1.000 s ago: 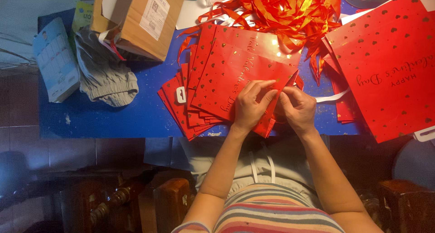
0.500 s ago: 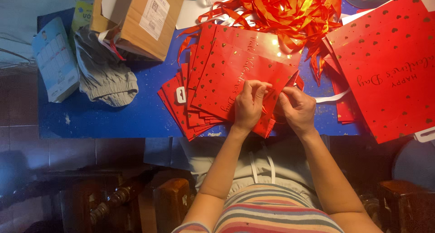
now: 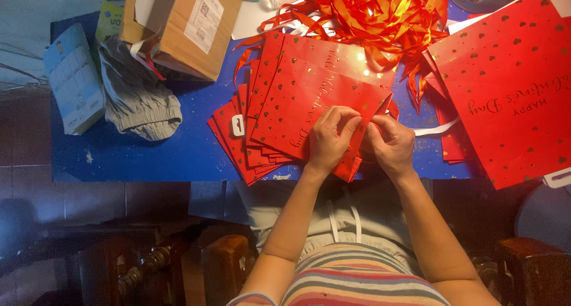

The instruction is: The person assembles red Valentine's Day gift bags by inserting white plastic handles into the bag slots and threading red ribbons through the handles. They repeat this process for multiple bags, stacking the completed ones on the table.

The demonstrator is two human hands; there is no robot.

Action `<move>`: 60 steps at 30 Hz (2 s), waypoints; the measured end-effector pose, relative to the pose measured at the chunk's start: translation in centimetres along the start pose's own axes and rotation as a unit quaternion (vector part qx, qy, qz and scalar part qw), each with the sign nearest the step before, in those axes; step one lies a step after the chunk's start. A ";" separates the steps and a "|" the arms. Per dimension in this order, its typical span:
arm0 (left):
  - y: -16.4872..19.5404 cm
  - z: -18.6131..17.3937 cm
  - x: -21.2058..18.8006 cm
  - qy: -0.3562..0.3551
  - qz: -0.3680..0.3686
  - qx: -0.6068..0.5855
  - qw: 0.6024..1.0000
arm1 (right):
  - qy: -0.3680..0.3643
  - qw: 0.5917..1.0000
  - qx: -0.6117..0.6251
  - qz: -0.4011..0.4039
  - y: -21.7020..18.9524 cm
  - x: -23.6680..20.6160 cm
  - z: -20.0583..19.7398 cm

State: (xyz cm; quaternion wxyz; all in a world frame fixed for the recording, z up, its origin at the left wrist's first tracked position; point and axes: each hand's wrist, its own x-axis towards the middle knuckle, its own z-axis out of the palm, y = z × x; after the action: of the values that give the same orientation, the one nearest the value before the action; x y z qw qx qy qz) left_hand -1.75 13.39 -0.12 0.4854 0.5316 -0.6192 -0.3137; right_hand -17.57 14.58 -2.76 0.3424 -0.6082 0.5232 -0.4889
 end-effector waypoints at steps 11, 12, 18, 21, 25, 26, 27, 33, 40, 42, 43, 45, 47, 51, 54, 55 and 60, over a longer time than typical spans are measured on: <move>0.0 -0.2 0.0 0.003 0.017 -0.005 1.000 | 0.005 1.000 0.006 -0.002 0.0 0.0 0.1; 0.3 -0.3 0.1 -0.007 0.018 0.001 1.000 | 0.005 1.000 0.007 0.000 0.0 0.0 0.0; 1.2 -0.7 0.4 -0.017 0.057 0.004 0.998 | -0.002 1.000 -0.009 0.000 -0.1 0.0 -0.2; 0.9 -0.5 0.2 -0.006 0.060 0.008 0.998 | -0.002 1.000 -0.007 0.004 -0.3 0.0 -0.3; 0.0 0.0 0.0 0.002 0.037 -0.007 0.999 | 0.013 1.000 -0.025 -0.014 -0.5 0.2 0.0; -0.2 0.1 -0.1 0.005 0.037 -0.007 0.999 | 0.014 0.999 -0.027 -0.013 -0.6 0.2 0.0; -0.4 0.2 -0.1 0.009 0.037 -0.007 0.999 | 0.014 1.000 -0.025 -0.012 -0.6 0.2 0.0; -0.6 0.2 -0.1 0.006 -0.010 -0.047 0.999 | 0.016 1.000 -0.020 -0.011 -0.6 0.3 0.0; 0.6 -0.2 0.2 -0.013 0.050 0.007 0.999 | 0.012 1.000 -0.007 -0.002 -0.5 0.2 -0.1; 0.6 -0.1 0.3 -0.009 0.032 -0.007 0.999 | 0.013 1.000 -0.014 0.001 -0.6 0.2 0.0; 0.5 0.0 0.3 -0.009 0.024 -0.021 0.999 | 0.012 1.000 -0.020 0.006 -0.6 0.3 0.0; 0.2 0.2 0.2 -0.010 0.009 -0.048 0.999 | 0.013 0.999 -0.029 0.006 -0.6 0.3 0.0; -0.2 0.3 0.1 -0.005 0.020 -0.028 0.999 | 0.014 0.999 -0.036 -0.004 -0.5 0.3 0.0; -0.6 0.4 -0.1 0.009 0.020 -0.020 1.000 | 0.021 0.999 -0.029 -0.009 -0.3 0.1 0.1; -0.3 0.3 0.0 0.008 0.024 -0.023 0.999 | 0.036 0.999 -0.017 -0.004 0.0 0.0 0.3; -0.2 0.3 0.1 0.006 0.023 -0.020 1.000 | 0.042 0.999 -0.014 -0.003 0.2 0.0 0.4; 0.7 -0.2 0.3 -0.011 0.040 0.006 0.999 | 0.035 0.999 -0.023 0.002 0.6 -0.1 0.2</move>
State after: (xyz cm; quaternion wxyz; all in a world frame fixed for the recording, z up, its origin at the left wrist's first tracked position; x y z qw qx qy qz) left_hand -1.81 13.34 0.68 0.4874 0.5058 -0.6471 -0.2966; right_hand -17.54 14.57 -3.37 0.3104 -0.5974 0.5471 -0.4974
